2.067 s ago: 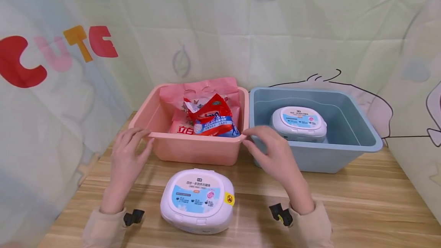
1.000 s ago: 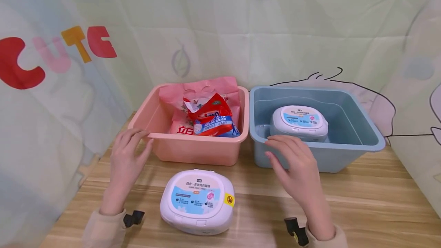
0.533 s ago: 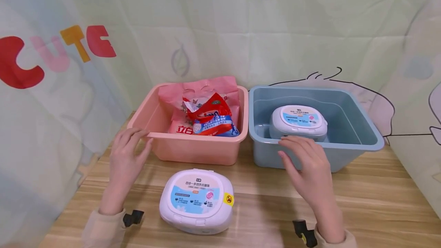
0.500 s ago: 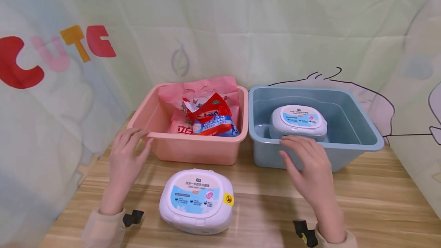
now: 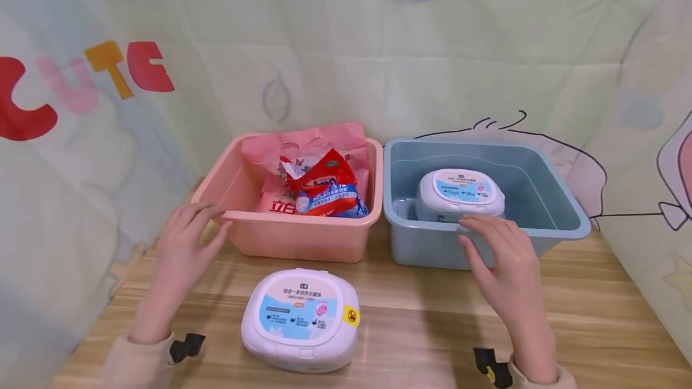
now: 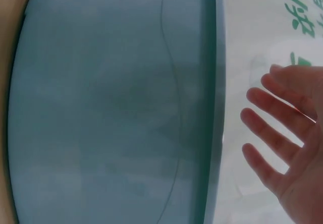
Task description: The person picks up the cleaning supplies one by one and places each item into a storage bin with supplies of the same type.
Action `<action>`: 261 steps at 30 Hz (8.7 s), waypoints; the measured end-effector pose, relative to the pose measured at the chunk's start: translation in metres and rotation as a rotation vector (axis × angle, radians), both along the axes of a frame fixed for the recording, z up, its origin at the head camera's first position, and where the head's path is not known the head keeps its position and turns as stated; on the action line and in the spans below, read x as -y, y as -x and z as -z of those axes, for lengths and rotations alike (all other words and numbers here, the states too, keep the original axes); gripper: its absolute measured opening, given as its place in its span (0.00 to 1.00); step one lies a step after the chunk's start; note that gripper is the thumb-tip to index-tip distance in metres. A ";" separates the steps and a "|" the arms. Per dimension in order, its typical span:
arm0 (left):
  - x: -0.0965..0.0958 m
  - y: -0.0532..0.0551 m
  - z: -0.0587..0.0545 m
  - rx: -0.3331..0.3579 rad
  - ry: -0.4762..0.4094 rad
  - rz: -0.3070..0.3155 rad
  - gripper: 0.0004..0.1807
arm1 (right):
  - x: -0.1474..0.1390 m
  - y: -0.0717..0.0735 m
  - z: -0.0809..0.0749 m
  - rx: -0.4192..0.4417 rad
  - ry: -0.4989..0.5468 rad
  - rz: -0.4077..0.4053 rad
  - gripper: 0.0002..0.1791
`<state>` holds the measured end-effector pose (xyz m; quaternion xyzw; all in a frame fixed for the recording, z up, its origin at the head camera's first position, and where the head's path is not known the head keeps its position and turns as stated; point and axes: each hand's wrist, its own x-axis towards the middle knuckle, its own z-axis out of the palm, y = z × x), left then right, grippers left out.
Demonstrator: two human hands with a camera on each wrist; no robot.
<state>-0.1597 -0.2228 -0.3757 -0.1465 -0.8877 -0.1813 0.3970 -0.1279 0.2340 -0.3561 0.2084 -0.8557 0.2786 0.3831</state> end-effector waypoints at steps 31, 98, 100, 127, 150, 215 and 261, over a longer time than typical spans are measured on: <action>-0.008 -0.019 0.000 0.001 -0.060 0.104 0.19 | -0.019 0.001 0.012 0.005 -0.004 0.083 0.18; -0.038 -0.096 0.025 0.363 -0.219 0.246 0.25 | -0.047 0.008 0.025 -0.027 0.059 0.274 0.15; -0.039 -0.096 0.025 0.363 -0.241 0.257 0.25 | -0.047 0.008 0.025 -0.027 0.058 0.272 0.15; -0.031 -0.089 0.043 0.639 -0.336 0.483 0.48 | -0.046 0.010 0.026 -0.014 0.072 0.293 0.15; -0.042 -0.074 0.034 1.115 -0.379 0.468 0.63 | -0.044 0.010 0.023 0.006 0.065 0.295 0.13; -0.055 -0.076 0.042 0.936 -0.266 0.523 0.63 | -0.043 0.010 0.024 0.037 0.089 0.305 0.12; -0.075 -0.086 0.041 0.831 -0.401 0.446 0.64 | -0.042 0.009 0.024 0.072 0.101 0.319 0.11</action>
